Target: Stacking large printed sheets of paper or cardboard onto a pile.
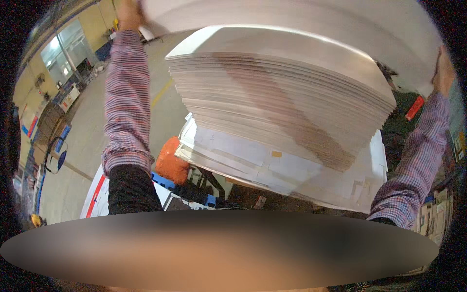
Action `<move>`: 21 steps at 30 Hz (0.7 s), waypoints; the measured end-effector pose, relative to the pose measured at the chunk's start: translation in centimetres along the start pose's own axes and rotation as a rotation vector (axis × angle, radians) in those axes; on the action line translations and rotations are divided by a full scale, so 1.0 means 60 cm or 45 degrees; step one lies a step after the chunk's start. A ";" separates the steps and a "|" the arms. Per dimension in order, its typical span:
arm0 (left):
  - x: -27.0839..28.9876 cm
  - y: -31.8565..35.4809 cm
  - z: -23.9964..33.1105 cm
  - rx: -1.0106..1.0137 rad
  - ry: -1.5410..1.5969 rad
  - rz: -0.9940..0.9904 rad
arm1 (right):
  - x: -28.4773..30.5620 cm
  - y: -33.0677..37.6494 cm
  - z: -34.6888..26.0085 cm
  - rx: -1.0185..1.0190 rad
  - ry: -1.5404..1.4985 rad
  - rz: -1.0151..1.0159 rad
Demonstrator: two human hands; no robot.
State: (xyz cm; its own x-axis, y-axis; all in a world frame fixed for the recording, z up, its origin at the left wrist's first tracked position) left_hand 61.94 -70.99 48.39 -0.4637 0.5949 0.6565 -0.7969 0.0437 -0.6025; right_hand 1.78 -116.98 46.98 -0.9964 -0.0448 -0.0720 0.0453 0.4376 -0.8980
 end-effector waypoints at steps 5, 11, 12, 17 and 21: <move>-0.308 0.064 0.104 -0.643 -1.169 -0.185 | 0.062 -0.070 0.465 -0.197 1.320 -0.382; -0.313 0.072 -0.002 -0.063 -0.169 -0.601 | -0.099 0.052 0.433 0.133 1.122 -1.065; -0.292 0.078 0.007 -0.133 -0.314 -0.395 | -0.094 0.059 0.403 0.148 1.207 -1.101; -0.219 0.124 -0.069 -0.280 -0.057 0.019 | -0.050 0.103 0.182 -0.299 1.162 -0.814; -0.225 0.225 -0.077 -0.079 0.438 0.155 | 0.023 0.155 0.190 -0.379 0.514 -0.542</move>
State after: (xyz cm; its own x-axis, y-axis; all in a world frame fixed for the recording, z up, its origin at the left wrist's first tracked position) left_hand 59.22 -74.72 29.28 -0.3875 0.8336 0.3937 -0.7140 -0.0012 -0.7001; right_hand 1.63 -123.23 33.57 -0.8743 0.0464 0.4831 -0.3226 0.6882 -0.6499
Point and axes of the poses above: each hand's wrist, its own y-axis away from the middle knuckle, its own x-axis out of the back of the hand, z = x × y, the point moved 7 cm from there along -y, towards the middle knuckle, and after that the axes turned 15 degrees about -y, right-handed, at the moved point
